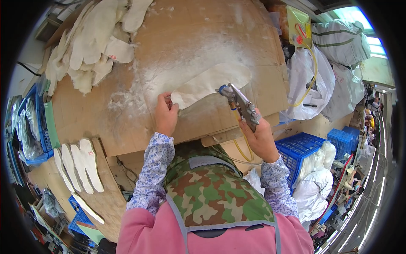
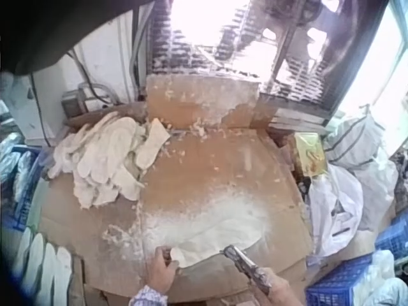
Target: The person is applying glue to shoe insoles using a spray gun in a shoe manufacturing facility.
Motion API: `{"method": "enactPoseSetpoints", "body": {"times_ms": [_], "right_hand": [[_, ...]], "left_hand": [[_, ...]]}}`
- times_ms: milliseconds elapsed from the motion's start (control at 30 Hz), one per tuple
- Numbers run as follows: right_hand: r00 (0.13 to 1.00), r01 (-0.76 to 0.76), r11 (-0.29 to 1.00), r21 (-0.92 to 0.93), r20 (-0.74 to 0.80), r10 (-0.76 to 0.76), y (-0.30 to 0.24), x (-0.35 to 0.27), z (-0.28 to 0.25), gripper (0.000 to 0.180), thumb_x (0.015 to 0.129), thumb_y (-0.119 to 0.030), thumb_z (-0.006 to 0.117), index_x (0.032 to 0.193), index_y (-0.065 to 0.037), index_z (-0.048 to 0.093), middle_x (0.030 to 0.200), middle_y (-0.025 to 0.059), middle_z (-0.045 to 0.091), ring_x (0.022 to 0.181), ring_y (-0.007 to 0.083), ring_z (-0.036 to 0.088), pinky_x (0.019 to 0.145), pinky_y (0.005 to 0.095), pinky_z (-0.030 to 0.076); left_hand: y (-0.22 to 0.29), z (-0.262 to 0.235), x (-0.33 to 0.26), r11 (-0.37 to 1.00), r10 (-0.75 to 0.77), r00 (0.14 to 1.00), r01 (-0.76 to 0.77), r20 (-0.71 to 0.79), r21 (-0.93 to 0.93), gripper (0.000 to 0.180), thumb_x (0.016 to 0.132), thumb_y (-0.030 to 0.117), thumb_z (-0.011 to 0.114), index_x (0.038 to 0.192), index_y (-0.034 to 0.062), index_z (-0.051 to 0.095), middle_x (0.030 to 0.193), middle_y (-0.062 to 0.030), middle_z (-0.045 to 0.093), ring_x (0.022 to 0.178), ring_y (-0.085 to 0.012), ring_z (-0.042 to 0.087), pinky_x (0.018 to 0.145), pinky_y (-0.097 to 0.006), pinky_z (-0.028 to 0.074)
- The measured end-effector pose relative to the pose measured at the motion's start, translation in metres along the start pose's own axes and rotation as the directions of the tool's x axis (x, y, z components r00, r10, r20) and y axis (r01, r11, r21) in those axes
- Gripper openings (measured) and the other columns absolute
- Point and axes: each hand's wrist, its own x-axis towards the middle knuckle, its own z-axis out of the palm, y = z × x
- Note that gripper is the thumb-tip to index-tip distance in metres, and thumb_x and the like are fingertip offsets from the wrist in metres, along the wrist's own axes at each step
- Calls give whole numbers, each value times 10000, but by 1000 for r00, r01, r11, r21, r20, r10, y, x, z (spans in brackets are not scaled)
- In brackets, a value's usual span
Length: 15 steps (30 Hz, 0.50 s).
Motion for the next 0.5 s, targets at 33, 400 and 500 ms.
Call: {"method": "enactPoseSetpoints", "body": {"times_ms": [33,400,500], "right_hand": [[999,-14,1000,27,35,13,-3,0,3,246,867,-36,569,1098,-7,488,821,160,591,743,287,598,685,328,465],[986,13,995,94,162,-28,-6,3,14,237,865,-62,568,1084,-7,496,856,190,593,797,355,592,702,373,465],[998,51,995,86,36,-54,31,11,5,184,862,-84,586,1021,-7,535,801,142,602,747,264,604,672,351,468]], "left_hand": [[-4,0,1,1000,6,1000,-6,11,-1,359,798,-13,560,1143,-2,462,921,-97,574,801,-166,561,726,-295,477],[-1,0,1,997,-30,999,32,36,-75,338,793,-12,564,1119,-13,480,931,-77,576,816,-138,556,721,-275,471],[8,0,-2,994,-64,997,68,46,-89,344,791,-23,554,1129,-16,488,937,-72,575,832,-134,554,744,-270,469]]}}
